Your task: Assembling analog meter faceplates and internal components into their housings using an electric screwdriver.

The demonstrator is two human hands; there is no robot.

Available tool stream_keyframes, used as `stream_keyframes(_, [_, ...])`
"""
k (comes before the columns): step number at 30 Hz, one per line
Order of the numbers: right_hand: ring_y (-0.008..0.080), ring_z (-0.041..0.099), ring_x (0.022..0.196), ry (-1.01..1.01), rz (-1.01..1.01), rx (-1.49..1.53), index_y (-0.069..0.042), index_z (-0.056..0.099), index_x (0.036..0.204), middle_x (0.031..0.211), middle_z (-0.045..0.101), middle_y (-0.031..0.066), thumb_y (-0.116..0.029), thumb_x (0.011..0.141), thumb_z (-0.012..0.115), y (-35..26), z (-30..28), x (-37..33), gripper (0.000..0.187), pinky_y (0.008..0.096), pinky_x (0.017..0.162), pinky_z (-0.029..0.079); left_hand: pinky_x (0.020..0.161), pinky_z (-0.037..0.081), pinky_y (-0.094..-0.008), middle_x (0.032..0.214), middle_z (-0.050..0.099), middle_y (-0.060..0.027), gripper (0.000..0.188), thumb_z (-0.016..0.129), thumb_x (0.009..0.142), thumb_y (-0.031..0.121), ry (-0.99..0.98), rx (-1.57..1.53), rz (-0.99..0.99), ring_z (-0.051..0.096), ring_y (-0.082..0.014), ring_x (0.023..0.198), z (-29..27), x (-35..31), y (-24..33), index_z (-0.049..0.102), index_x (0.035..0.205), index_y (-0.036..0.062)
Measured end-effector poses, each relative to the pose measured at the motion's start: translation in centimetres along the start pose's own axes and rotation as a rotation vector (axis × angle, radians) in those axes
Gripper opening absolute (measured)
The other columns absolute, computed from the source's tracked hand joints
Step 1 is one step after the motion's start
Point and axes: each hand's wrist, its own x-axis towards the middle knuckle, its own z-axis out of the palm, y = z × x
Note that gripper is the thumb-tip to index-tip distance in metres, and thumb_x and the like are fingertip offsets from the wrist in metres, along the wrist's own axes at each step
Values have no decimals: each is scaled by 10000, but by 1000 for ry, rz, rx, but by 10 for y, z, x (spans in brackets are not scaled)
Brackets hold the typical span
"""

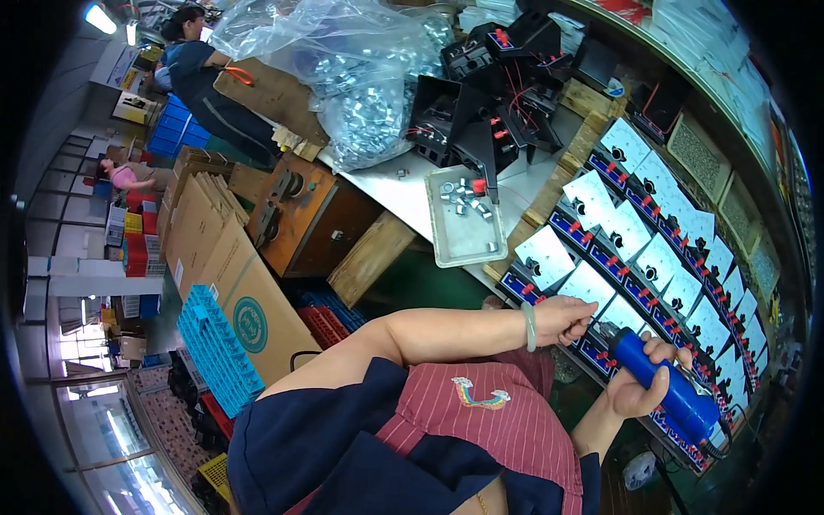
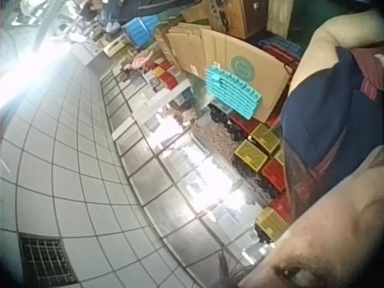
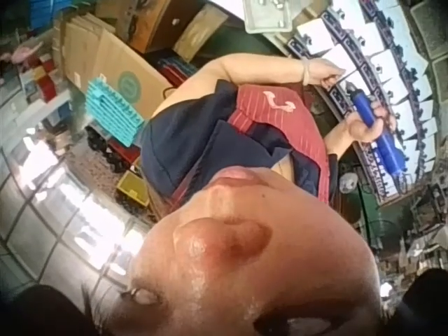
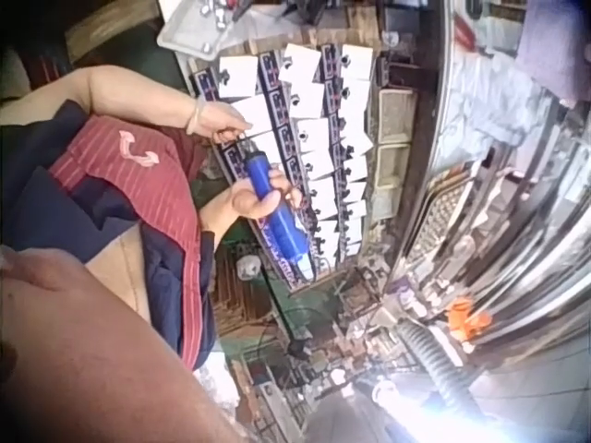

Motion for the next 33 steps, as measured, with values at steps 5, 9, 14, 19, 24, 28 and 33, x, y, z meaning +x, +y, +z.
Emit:
stream_keyframes(5, [170, 470, 811, 31, 20, 19, -122, 419, 1107, 783, 491, 21, -213, 771, 592, -10, -6, -4, 389, 369, 874, 339, 401, 198, -225, 505, 382, 16, 377, 508, 928, 373, 3, 83, 13, 279, -82, 416, 7, -14, 0, 445, 658, 117])
stream_keyframes(9, [167, 469, 821, 29, 21, 7, -119, 423, 1114, 789, 488, 27, -219, 789, 577, -20, -13, -1, 373, 366, 892, 340, 402, 200, -223, 503, 377, 14, 390, 505, 922, 406, -131, 94, -113, 292, -81, 419, 10, -4, 5, 441, 670, 115])
stream_keyframes(14, [217, 540, 835, 257, 38, 10, -49, 417, 1121, 847, 560, 127, -68, 762, 509, 8, -54, 1, 370, 395, 871, 387, 508, 450, -336, 616, 546, -109, 307, 440, 924, 327, -32, 1220, 290, 548, -207, 537, -26, 48, -7, 493, 1028, 43])
stream_keyframes(19, [211, 573, 793, 82, -156, -239, -50, 438, 1122, 807, 587, 111, -60, 775, 536, 76, -54, 46, 361, 385, 803, 437, 719, 477, -457, 914, 612, -220, 451, 644, 775, 179, 159, 1927, 474, 603, -377, 840, -51, 75, 76, 431, 1148, 41])
stream_keyframes(24, [203, 569, 761, 3, -155, -333, -26, 430, 1096, 796, 582, 103, -12, 794, 548, 105, -70, 55, 324, 366, 767, 458, 712, 487, -424, 906, 629, -194, 797, 744, 696, 295, 153, 2205, 204, 613, -366, 852, -36, 89, 84, 304, 1346, 155])
stream_keyframes(28, [122, 572, 774, -3, -67, -184, -16, 421, 1134, 803, 605, 52, -5, 786, 602, 116, -60, 51, 392, 287, 809, 422, 691, 492, -419, 883, 634, -183, 773, 736, 705, 303, 168, 2215, 290, 621, -355, 826, -41, 87, 84, 320, 1341, 165])
stream_keyframes(33, [120, 571, 767, -28, -70, -230, -9, 420, 1136, 790, 598, 56, -15, 791, 612, 127, -57, 48, 395, 281, 773, 434, 685, 498, -403, 863, 640, -149, 758, 736, 708, 283, 176, 2196, 290, 628, -326, 811, -46, 79, 84, 330, 1333, 143])
